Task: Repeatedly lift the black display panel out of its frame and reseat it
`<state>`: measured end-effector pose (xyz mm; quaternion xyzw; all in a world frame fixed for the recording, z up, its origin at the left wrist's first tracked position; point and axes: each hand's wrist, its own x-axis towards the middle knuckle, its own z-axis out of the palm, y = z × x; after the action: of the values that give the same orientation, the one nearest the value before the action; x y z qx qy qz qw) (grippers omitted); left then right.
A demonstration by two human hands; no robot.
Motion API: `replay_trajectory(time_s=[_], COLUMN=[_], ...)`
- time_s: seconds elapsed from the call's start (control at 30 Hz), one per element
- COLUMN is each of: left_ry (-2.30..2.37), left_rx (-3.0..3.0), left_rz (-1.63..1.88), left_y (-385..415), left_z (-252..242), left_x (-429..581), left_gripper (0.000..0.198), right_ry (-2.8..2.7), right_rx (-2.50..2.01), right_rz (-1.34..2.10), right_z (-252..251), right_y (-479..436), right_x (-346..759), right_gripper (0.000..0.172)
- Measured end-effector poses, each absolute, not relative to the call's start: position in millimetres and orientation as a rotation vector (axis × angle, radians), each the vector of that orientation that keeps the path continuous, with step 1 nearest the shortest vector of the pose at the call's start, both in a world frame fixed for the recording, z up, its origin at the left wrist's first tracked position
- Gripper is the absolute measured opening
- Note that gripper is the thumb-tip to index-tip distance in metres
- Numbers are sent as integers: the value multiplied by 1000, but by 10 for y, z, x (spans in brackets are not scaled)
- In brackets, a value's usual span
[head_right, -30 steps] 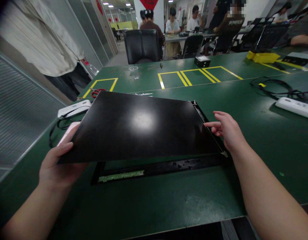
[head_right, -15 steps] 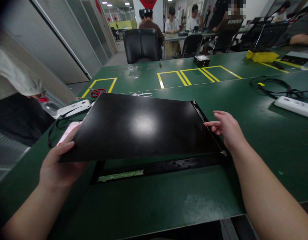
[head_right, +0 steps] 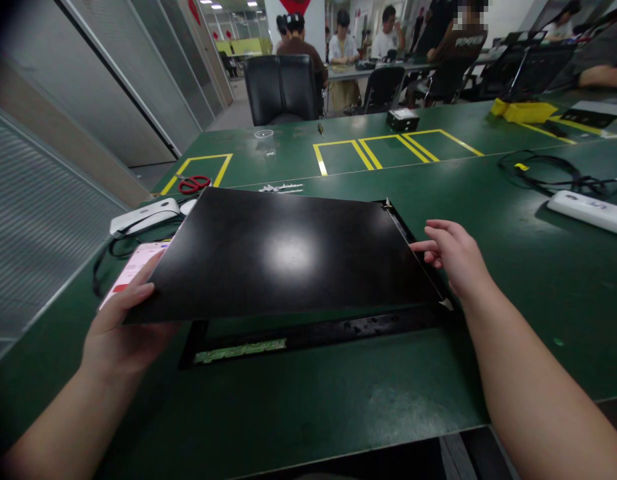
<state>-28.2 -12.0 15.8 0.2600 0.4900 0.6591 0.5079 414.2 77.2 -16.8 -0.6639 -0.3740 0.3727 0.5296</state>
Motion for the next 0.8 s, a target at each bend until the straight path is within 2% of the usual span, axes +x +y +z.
replay_trajectory(time_s=[0.13, 0.33, 0.57, 0.8], left_ry=[1143, 1176, 1175, 1203], left_rx=[641, 624, 565, 562], left_rz=[1534, 1545, 1589, 1579], left_y=[-112, -112, -87, -82], left_z=[148, 153, 170, 181], left_x=[-322, -301, -225, -199], left_gripper=[45, 54, 43, 48], right_ry=[-903, -916, -914, -896], right_rx=[-1584, -1587, -1614, -1628], right_rz=[885, 867, 850, 859], right_z=[-171, -173, -182, -174], right_y=[773, 771, 784, 790], right_x=[4149, 4163, 4171, 4161], right_gripper=[38, 35, 35, 30])
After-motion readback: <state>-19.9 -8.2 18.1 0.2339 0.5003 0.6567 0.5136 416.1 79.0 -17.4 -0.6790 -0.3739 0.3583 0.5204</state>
